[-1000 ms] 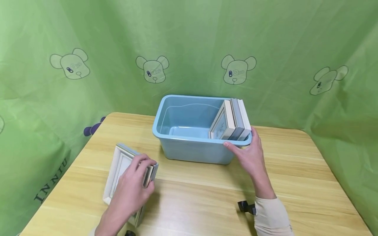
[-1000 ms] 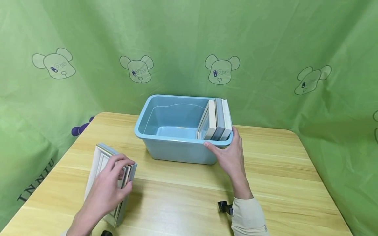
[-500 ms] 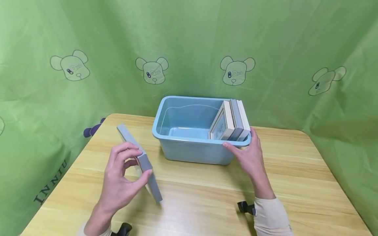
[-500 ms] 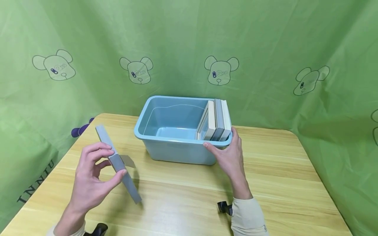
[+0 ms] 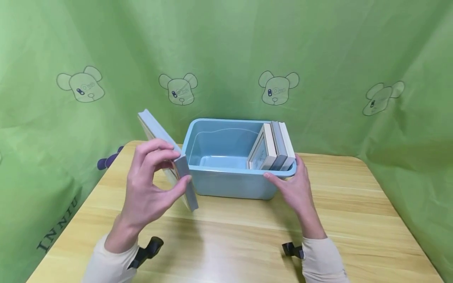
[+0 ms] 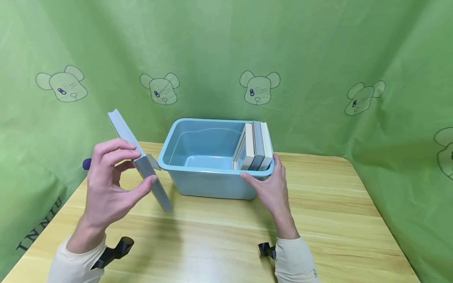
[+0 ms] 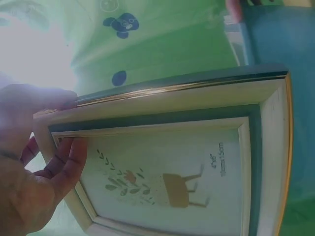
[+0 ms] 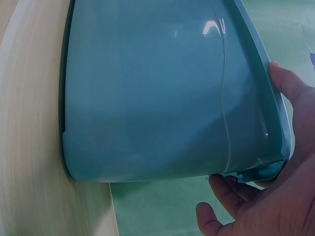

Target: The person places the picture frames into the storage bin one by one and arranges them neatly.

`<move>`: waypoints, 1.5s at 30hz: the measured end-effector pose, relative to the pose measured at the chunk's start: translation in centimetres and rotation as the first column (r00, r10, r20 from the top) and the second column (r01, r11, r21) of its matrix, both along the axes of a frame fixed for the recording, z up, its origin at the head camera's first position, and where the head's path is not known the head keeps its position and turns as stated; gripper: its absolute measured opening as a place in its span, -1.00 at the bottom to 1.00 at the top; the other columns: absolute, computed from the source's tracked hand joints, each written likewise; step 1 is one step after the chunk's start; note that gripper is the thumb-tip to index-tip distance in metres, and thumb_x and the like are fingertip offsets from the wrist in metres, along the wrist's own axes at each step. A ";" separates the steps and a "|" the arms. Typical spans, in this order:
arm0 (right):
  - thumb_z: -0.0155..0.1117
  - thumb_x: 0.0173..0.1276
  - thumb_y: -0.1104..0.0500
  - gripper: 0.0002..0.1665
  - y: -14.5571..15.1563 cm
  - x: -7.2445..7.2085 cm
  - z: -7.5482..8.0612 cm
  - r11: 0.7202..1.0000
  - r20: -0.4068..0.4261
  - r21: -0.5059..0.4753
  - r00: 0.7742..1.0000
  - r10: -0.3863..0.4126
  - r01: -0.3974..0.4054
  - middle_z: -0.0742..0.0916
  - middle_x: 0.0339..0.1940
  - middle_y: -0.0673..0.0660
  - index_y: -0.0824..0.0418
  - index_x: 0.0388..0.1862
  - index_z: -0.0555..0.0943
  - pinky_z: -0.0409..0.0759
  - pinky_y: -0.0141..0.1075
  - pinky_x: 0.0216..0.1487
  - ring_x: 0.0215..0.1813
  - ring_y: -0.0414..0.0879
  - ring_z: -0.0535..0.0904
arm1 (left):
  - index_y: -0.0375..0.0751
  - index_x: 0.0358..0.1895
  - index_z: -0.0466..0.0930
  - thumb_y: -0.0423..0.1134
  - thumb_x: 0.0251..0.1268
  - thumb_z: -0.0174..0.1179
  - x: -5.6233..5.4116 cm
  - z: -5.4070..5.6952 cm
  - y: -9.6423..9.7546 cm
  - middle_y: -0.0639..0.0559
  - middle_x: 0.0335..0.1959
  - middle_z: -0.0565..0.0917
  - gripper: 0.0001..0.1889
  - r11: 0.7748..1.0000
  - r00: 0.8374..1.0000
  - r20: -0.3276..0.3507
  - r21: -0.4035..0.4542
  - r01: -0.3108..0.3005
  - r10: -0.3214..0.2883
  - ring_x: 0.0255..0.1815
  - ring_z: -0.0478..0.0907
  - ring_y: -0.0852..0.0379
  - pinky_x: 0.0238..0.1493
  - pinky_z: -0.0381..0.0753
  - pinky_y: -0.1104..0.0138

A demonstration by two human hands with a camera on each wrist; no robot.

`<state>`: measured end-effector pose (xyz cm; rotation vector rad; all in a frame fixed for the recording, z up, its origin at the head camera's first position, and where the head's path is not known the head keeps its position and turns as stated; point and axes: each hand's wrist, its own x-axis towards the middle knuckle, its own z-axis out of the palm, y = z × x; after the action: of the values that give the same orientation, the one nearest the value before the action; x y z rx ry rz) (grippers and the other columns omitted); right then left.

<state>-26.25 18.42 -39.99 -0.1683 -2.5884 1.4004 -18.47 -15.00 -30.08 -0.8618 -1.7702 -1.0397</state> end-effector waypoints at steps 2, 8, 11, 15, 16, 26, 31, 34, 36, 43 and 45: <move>0.49 -0.07 -0.38 0.43 0.0 0.0 0.0 1.000 0.000 0.005 1.000 0.000 0.000 0.17 0.56 0.25 -0.01 0.60 -0.14 0.13 0.31 0.44 0.52 0.26 0.12 | -0.46 -0.06 0.53 -0.41 -0.08 0.33 -0.4 0.7 0.3 -0.37 -0.03 0.45 -0.58 1.000 1.000 -0.013 -0.025 -0.011 0.010 -0.17 0.49 0.17 -0.19 0.64 0.57; 0.48 -0.08 -0.39 0.44 0.0 0.1 0.0 1.000 0.006 0.021 1.000 -0.003 0.003 0.16 0.56 0.24 -0.02 0.60 -0.15 0.13 0.29 0.46 0.53 0.24 0.11 | -0.41 -0.08 0.52 -0.49 -0.12 0.33 -1.2 2.3 1.0 -0.31 -0.04 0.45 -0.59 1.000 1.000 -0.029 -0.023 0.000 -0.001 -0.15 0.48 0.10 -0.18 0.62 0.60; 0.48 -0.08 -0.40 0.45 0.0 0.1 0.0 1.000 0.007 0.023 1.000 -0.009 0.009 0.15 0.57 0.23 -0.03 0.60 -0.16 0.12 0.28 0.47 0.53 0.23 0.10 | -0.39 -0.08 0.52 -0.48 -0.10 0.34 -1.6 2.8 1.5 -0.29 -0.03 0.45 -0.59 1.000 0.999 -0.027 -0.017 0.017 -0.017 -0.13 0.48 0.08 -0.18 0.63 0.58; 0.48 -0.09 -0.40 0.46 0.0 0.1 0.0 1.000 0.014 0.011 1.000 -0.013 0.013 0.13 0.58 0.22 -0.04 0.60 -0.18 0.11 0.29 0.47 0.54 0.23 0.08 | -0.37 -0.07 0.51 -0.47 -0.08 0.34 -2.8 3.2 2.0 -0.28 -0.02 0.45 -0.59 0.998 0.998 -0.042 -0.041 0.042 -0.044 -0.14 0.47 0.05 -0.21 0.64 0.52; 0.48 -0.09 -0.41 0.46 0.0 0.1 -0.1 1.000 0.016 0.008 1.000 -0.013 0.013 0.12 0.58 0.22 -0.04 0.60 -0.18 0.11 0.29 0.47 0.54 0.23 0.08 | -0.36 -0.07 0.50 -0.47 -0.08 0.35 -3.1 3.3 2.1 -0.28 -0.01 0.44 -0.59 0.998 0.998 -0.046 -0.048 0.049 -0.051 -0.13 0.47 0.04 -0.21 0.64 0.51; 0.46 -0.09 -0.42 0.46 -0.2 0.1 -0.3 1.000 0.023 0.014 1.000 -0.012 0.012 0.11 0.59 0.22 -0.04 0.60 -0.18 0.11 0.30 0.46 0.55 0.24 0.08 | -0.39 -0.04 0.47 -0.50 -0.09 0.38 -6.9 4.0 3.4 -0.31 0.02 0.41 -0.55 0.983 0.985 -0.058 -0.097 0.154 -0.160 -0.13 0.49 0.03 -0.18 0.68 0.47; 0.46 -0.07 -0.41 0.45 -0.1 0.1 -0.2 0.999 0.017 0.027 1.000 -0.017 0.017 0.12 0.58 0.23 -0.03 0.60 -0.18 0.11 0.31 0.45 0.54 0.26 0.08 | -0.41 -0.02 0.44 -0.50 -0.05 0.35 -8.7 3.8 4.5 -0.35 0.03 0.38 -0.55 0.971 0.977 -0.055 -0.130 0.199 -0.207 -0.17 0.52 0.00 -0.17 0.69 0.45; 0.47 -0.07 -0.40 0.45 -0.1 -0.1 -0.1 1.000 0.010 0.029 1.000 -0.012 0.012 0.11 0.59 0.23 -0.02 0.60 -0.18 0.10 0.31 0.46 0.54 0.26 0.07 | -0.39 -0.02 0.45 -0.51 -0.04 0.34 -9.7 3.6 5.0 -0.32 0.04 0.39 -0.56 0.969 0.976 -0.058 -0.142 0.200 -0.209 -0.16 0.53 0.00 -0.17 0.70 0.43; 0.47 -0.07 -0.40 0.46 -0.1 -0.1 -0.1 1.000 0.010 0.030 1.000 -0.008 0.008 0.10 0.59 0.23 -0.02 0.60 -0.19 0.10 0.31 0.46 0.55 0.26 0.06 | -0.37 -0.01 0.45 -0.52 -0.03 0.33 -10.3 3.4 5.3 -0.29 0.05 0.39 -0.55 0.969 0.977 -0.056 -0.151 0.194 -0.204 -0.13 0.53 0.00 -0.17 0.70 0.42; 0.48 -0.08 -0.39 0.46 -0.1 0.0 -0.2 1.000 0.026 0.017 1.000 -0.017 0.016 0.09 0.59 0.21 -0.04 0.60 -0.20 0.10 0.31 0.46 0.55 0.24 0.06 | -0.33 0.01 0.43 -0.55 -0.05 0.34 -12.1 2.1 6.5 -0.25 0.08 0.38 -0.52 0.962 0.976 -0.023 -0.174 0.209 -0.216 -0.12 0.52 0.02 -0.18 0.69 0.43; 0.49 -0.07 -0.37 0.45 -0.1 0.0 -0.2 1.000 0.017 0.009 1.000 -0.017 0.017 0.11 0.59 0.21 -0.04 0.60 -0.18 0.11 0.31 0.46 0.55 0.23 0.07 | -0.31 0.01 0.43 -0.54 -0.04 0.34 -12.6 1.7 6.9 -0.23 0.08 0.38 -0.53 0.961 0.979 -0.022 -0.197 0.196 -0.204 -0.11 0.51 0.02 -0.18 0.68 0.44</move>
<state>-26.25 18.32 -40.18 -0.2007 -2.6002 1.3875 -31.02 -8.10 -28.38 -1.1964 -1.7964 -0.9788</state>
